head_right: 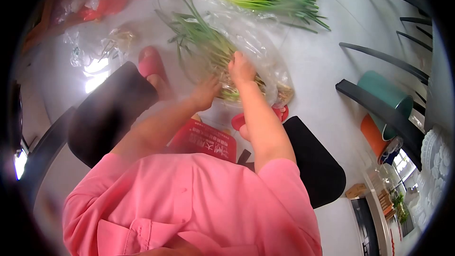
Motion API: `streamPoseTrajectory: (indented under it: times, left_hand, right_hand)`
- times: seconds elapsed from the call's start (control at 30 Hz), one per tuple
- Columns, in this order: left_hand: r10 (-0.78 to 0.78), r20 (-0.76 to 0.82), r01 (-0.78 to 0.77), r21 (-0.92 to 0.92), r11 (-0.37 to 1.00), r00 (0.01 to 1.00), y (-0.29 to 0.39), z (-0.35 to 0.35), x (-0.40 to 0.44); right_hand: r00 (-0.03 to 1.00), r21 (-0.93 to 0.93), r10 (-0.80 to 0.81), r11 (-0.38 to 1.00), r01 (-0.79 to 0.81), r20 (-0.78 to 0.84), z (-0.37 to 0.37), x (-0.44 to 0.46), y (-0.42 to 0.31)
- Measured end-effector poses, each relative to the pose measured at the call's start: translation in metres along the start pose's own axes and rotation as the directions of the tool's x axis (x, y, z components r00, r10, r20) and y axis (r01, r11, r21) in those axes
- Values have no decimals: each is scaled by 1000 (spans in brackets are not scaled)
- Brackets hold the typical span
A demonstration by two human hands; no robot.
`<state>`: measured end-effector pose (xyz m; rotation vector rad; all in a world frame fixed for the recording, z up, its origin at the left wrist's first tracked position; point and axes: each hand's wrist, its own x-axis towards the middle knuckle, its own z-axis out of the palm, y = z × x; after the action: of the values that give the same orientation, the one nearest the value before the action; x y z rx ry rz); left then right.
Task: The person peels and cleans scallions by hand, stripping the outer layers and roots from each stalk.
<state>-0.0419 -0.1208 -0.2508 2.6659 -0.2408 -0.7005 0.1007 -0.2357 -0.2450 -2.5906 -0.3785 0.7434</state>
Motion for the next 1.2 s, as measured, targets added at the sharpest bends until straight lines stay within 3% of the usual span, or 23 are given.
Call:
streamPoseTrajectory:
  times: [0.07, 0.1, 0.13, 0.17, 0.2, 0.23, 0.27, 0.3, 0.33, 0.4, 0.43, 0.53, 0.6, 0.63, 0.67, 0.7, 0.8, 0.83, 0.9, 0.97, 1.1, 1.17, 1.2]
  left_hand:
    - [-28, 191, 68, -208, 976, 981, -15, 18, 8]
    - [-122, 159, 181, -444, 877, 980, -12, -9, 10]
    - [-122, 153, 178, -443, 878, 981, -8, -28, 13]
    - [-257, 2, 217, -543, 812, 966, -4, -44, 16]
    - [-397, -132, 227, -641, 733, 908, -2, -52, 20]
    - [-459, -288, 137, -707, 694, 840, -1, -60, 26]
    - [-457, -297, 131, -704, 698, 838, 2, -68, 27]
    - [-518, -288, 65, -826, 561, 806, 10, -98, 26]
    - [-573, -266, -14, -914, 405, 775, 17, -121, 23]
    - [-539, -235, -179, -972, 155, 809, 20, -138, 19]
    - [-578, -148, -213, -976, -47, 803, 17, -134, 21]
    - [-564, -102, -215, -967, -138, 820, 20, -144, 7]
    - [-580, -72, -164, -981, -106, 811, 30, -153, -6]
    - [-612, -43, -133, -986, -103, 790, 36, -155, -11]
    - [-642, -12, -101, -990, -102, 766, 41, -157, -14]
    - [-635, -19, -106, -989, -99, 772, 45, -154, -15]
    - [-661, -73, -206, -971, -124, 747, 55, -146, -20]
    - [-666, -95, -245, -960, -135, 740, 58, -147, -22]
    - [-659, -120, -278, -951, -139, 742, 58, -148, -25]
    - [-515, -62, -161, -976, -150, 855, 48, -151, -34]
    - [-560, -75, -181, -974, -136, 825, 53, -161, -43]
    - [-574, -95, -191, -976, -109, 813, 55, -162, -42]
    - [-592, -113, -202, -976, -85, 798, 57, -165, -42]
  right_hand:
    - [995, 262, -25, 965, -1, 97, -16, -5, -2]
    - [995, 259, -28, 966, 3, 95, -20, -8, 1]
    - [988, 379, -66, 925, 9, 137, -24, -11, 6]
    - [979, 493, -110, 870, 11, 172, -29, -14, 11]
    - [980, 490, -112, 871, 18, 163, -31, -14, 17]
    - [968, 577, -148, 817, 4, 203, -33, -14, 23]
    - [953, 658, -189, 753, -16, 239, -32, -15, 26]
    - [935, 704, -151, 698, -130, 322, -49, -21, 15]
    - [937, 707, -153, 697, -123, 313, -51, -23, 15]
    - [877, 610, -250, 790, -61, 411, -56, -23, 17]
    - [880, 612, -250, 789, -56, 403, -56, -24, 17]
    - [870, 572, -306, 820, 34, 386, -67, -39, 3]
    - [960, 548, -231, 830, 108, 161, -86, -63, -26]
    - [962, 545, -229, 831, 113, 149, -91, -72, -39]
    - [974, 440, -225, 872, 213, -26, -94, -81, -53]
    - [951, 313, -235, 905, 289, -199, -93, -87, -63]
    - [925, 251, -192, 926, 282, -329, -77, -94, -75]
    - [870, 193, -230, 920, 340, -435, -72, -97, -77]
    - [849, 171, -251, 916, 364, -464, -68, -105, -80]
    - [811, 170, -289, 890, 423, -508, -71, -117, -86]
    - [788, 322, -174, 844, 428, -591, -66, -128, -84]
    - [835, 414, 53, 885, 215, -548, -51, -127, -74]
    - [835, 416, 57, 884, 212, -547, -44, -125, -66]
